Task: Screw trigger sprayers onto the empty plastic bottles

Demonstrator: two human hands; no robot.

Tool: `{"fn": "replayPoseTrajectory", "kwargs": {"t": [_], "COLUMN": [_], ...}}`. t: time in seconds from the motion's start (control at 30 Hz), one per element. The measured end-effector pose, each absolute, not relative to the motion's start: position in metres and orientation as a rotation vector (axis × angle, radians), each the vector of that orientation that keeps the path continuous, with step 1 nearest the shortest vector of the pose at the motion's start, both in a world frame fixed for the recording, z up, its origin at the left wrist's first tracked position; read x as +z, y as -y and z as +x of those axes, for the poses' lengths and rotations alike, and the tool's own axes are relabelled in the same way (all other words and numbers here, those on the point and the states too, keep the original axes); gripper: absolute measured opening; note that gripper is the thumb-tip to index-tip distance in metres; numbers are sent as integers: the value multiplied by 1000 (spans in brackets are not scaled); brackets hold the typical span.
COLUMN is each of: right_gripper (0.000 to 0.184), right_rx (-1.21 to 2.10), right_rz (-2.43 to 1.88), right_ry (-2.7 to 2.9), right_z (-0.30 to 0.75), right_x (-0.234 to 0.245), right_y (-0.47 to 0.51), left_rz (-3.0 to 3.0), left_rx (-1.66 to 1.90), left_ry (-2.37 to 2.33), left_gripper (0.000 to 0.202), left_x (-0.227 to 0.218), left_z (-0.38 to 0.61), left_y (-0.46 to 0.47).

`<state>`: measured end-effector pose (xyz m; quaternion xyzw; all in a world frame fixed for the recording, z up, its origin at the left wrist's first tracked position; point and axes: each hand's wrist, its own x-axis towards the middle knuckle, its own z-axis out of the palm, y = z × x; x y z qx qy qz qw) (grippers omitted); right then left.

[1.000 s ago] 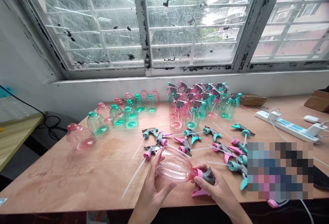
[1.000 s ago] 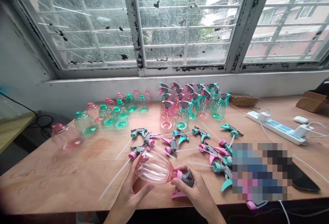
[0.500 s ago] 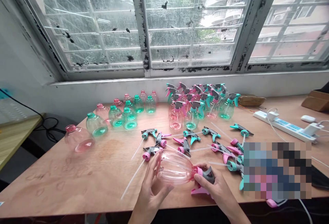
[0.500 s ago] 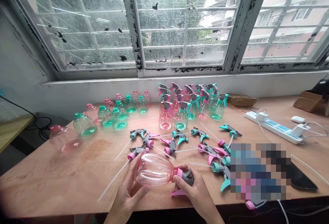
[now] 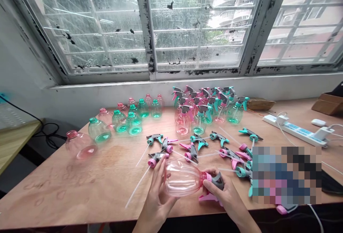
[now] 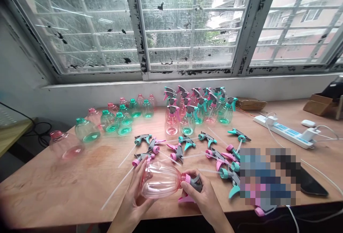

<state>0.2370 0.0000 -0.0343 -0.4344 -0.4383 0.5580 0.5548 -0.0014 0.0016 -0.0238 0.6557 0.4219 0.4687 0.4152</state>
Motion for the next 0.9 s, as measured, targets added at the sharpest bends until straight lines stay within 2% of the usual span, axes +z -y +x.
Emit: {"fn": "replayPoseTrajectory", "kwargs": {"t": [0.23, 0.4, 0.47, 0.73, 0.9], "right_gripper": [44, 44, 44, 45, 44], "right_rx": [1340, 1279, 1254, 1236, 1236], "right_rz": [-1044, -1078, -1100, -1082, -1043], "right_ry": [1056, 1103, 1111, 1039, 992], "right_z": [239, 238, 238, 236, 235], "right_x": [-39, -39, -38, -38, -37], "right_y": [-1, -2, -2, -3, -3], "left_rz": [1644, 1630, 1605, 1539, 1461], "left_rx": [1188, 1086, 1075, 1200, 1281], "left_ry": [-1059, -1122, -1135, -1045, -1000], "left_gripper": [73, 98, 102, 92, 78], "left_x": [-41, -33, -30, -27, -27], "left_z": [-6, -5, -6, 2, 9], "left_y": [-7, -2, -2, -1, 1]}}
